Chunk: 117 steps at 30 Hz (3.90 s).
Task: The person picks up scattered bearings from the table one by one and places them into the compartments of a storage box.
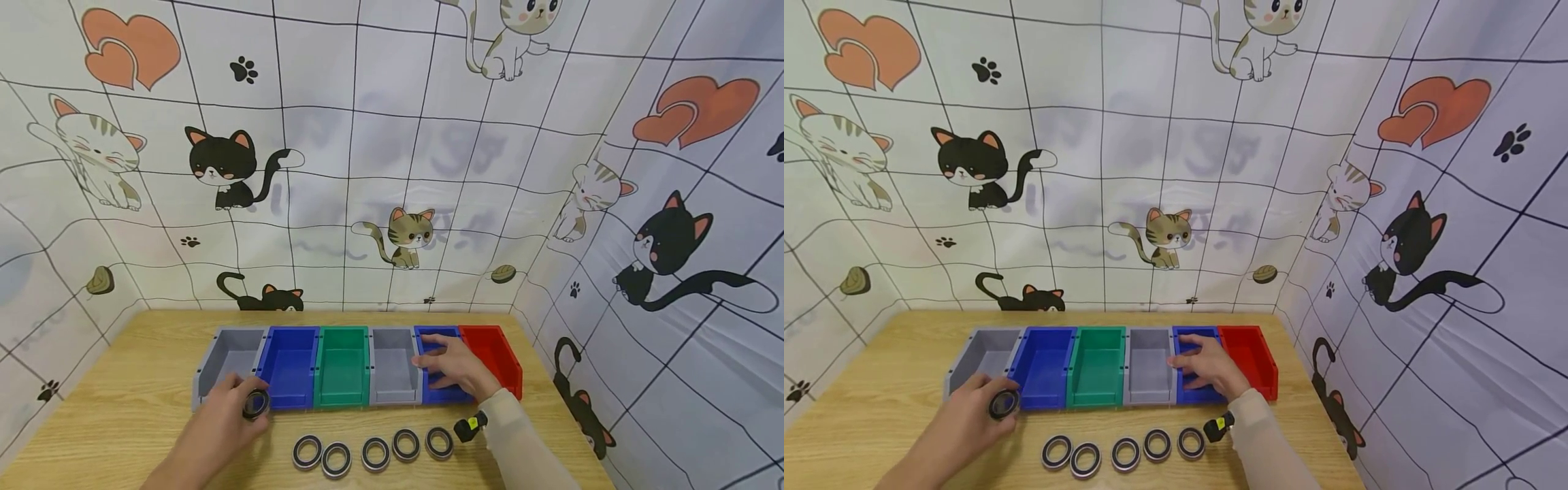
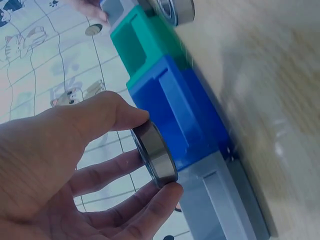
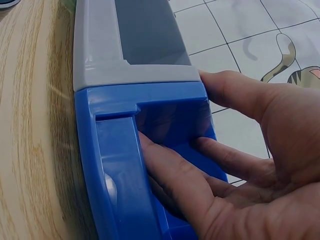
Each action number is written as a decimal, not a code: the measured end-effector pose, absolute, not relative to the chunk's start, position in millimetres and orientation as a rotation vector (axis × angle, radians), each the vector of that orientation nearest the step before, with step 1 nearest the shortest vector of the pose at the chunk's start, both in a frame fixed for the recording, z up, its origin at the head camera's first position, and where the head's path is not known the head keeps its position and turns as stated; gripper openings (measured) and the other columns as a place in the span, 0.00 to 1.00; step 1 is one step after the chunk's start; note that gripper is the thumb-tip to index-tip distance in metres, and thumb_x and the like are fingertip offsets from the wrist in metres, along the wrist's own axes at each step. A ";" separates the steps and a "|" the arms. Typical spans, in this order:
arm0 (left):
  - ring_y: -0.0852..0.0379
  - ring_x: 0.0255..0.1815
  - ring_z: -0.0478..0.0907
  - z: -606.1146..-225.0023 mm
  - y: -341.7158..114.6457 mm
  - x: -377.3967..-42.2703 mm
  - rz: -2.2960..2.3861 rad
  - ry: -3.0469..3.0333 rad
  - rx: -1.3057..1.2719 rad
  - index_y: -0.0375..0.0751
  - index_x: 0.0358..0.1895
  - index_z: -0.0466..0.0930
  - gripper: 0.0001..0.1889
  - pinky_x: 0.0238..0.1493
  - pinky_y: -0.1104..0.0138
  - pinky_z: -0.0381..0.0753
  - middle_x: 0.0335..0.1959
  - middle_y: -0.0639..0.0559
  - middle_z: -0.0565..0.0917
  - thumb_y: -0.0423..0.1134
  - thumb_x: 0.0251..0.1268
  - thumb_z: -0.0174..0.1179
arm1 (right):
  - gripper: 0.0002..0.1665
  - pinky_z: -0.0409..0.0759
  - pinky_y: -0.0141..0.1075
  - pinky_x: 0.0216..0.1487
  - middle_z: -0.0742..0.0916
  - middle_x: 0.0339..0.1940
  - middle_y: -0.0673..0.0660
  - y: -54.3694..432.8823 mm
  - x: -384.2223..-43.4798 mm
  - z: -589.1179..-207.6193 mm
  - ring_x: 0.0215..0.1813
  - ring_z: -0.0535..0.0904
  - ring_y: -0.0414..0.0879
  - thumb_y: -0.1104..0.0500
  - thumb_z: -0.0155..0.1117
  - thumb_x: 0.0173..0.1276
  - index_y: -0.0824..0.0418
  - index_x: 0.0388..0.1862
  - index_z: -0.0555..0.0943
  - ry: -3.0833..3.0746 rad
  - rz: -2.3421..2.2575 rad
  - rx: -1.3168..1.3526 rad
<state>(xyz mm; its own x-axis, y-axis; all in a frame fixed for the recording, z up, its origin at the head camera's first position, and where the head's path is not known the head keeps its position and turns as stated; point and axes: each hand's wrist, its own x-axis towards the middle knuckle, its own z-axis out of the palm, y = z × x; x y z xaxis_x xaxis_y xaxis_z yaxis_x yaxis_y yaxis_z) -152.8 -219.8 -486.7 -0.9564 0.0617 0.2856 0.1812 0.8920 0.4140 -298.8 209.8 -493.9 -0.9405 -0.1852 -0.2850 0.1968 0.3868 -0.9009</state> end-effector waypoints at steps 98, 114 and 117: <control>0.38 0.56 0.91 -485.6 -220.1 -174.1 -0.457 -2.590 -0.363 0.37 0.63 0.94 0.21 0.52 0.47 0.97 0.57 0.39 0.90 0.31 0.67 0.83 | 0.52 0.99 0.59 0.53 0.90 0.72 0.71 209.2 -297.0 -498.1 0.59 0.95 0.61 0.53 0.88 0.74 0.60 0.91 0.74 2.333 -1.575 0.027; 0.54 0.54 0.91 -502.9 -183.0 -157.1 -0.503 -2.707 -0.679 0.50 0.62 0.94 0.19 0.54 0.57 0.98 0.56 0.55 0.89 0.38 0.70 0.84 | 0.52 0.98 0.61 0.54 0.90 0.71 0.71 210.5 -296.3 -495.4 0.62 0.93 0.63 0.54 0.88 0.74 0.61 0.91 0.74 2.304 -1.598 -0.004; 0.54 0.56 0.89 -505.3 -182.2 -155.1 -0.549 -2.821 -0.792 0.49 0.66 0.93 0.19 0.55 0.56 0.97 0.59 0.55 0.88 0.42 0.77 0.80 | 0.51 0.98 0.61 0.54 0.90 0.70 0.70 210.2 -296.6 -497.0 0.62 0.93 0.63 0.54 0.88 0.74 0.61 0.90 0.74 2.305 -1.598 -0.009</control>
<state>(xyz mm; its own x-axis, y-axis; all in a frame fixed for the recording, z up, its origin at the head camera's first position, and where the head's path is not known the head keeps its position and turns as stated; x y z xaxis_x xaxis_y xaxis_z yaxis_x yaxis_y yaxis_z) -155.1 -182.2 -505.3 -0.8468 0.4704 0.2482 0.5291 0.7923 0.3037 -296.6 210.2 -497.0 -0.9439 -0.1934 -0.2676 0.1828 0.3688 -0.9113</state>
